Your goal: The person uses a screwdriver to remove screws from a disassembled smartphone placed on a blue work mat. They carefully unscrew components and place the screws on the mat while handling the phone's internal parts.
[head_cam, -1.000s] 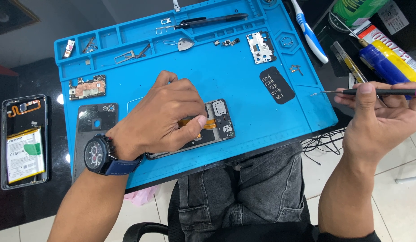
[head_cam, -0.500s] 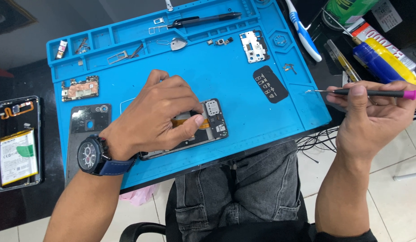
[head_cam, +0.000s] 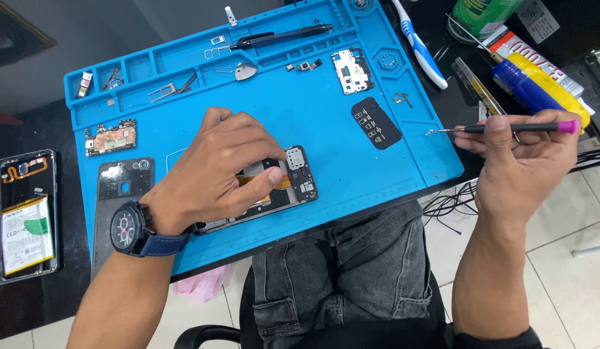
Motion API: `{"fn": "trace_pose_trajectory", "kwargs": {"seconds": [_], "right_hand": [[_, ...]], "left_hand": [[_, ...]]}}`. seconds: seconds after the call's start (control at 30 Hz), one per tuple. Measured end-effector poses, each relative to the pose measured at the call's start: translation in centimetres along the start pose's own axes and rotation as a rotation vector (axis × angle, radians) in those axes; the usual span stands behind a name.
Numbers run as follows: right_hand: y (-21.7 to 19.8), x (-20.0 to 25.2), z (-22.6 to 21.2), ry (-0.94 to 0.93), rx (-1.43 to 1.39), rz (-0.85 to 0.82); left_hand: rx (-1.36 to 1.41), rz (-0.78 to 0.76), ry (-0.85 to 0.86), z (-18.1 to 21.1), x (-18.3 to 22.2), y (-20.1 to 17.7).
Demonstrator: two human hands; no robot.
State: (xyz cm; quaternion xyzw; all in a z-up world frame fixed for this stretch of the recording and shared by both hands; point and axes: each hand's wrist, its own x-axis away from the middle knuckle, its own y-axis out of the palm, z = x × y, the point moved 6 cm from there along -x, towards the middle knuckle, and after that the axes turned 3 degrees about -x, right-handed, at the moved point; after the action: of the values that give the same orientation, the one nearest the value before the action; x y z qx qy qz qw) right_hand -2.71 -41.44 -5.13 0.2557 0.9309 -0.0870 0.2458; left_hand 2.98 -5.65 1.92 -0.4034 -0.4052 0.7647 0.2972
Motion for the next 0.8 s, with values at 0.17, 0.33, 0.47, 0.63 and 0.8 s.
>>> {"fn": "trace_pose_trajectory", "kwargs": {"seconds": [0.17,0.33,0.47,0.63,0.8], "right_hand": [[0.2,-0.2,-0.2,-0.017,-0.010,-0.026],[-0.7,-0.4,1.4,0.053,-0.108,-0.003],[-1.0,-0.7,1.8,0.131,-0.208,0.046],[-1.0,-0.9,2.1,0.180,-0.254,0.063],[-0.9,-0.9,1.9,0.190,-0.274,0.076]], "left_hand": [[0.020,0.131,-0.007,2.1,-1.3,-1.5],[-0.127,0.336,0.048,6.5,-3.8,-2.0],[-0.234,0.277,0.108,8.2,-7.4,0.2],[-0.343,0.144,0.095,6.4,-12.8,5.7],[-0.276,0.101,0.065,5.0,-15.2,9.8]]}}
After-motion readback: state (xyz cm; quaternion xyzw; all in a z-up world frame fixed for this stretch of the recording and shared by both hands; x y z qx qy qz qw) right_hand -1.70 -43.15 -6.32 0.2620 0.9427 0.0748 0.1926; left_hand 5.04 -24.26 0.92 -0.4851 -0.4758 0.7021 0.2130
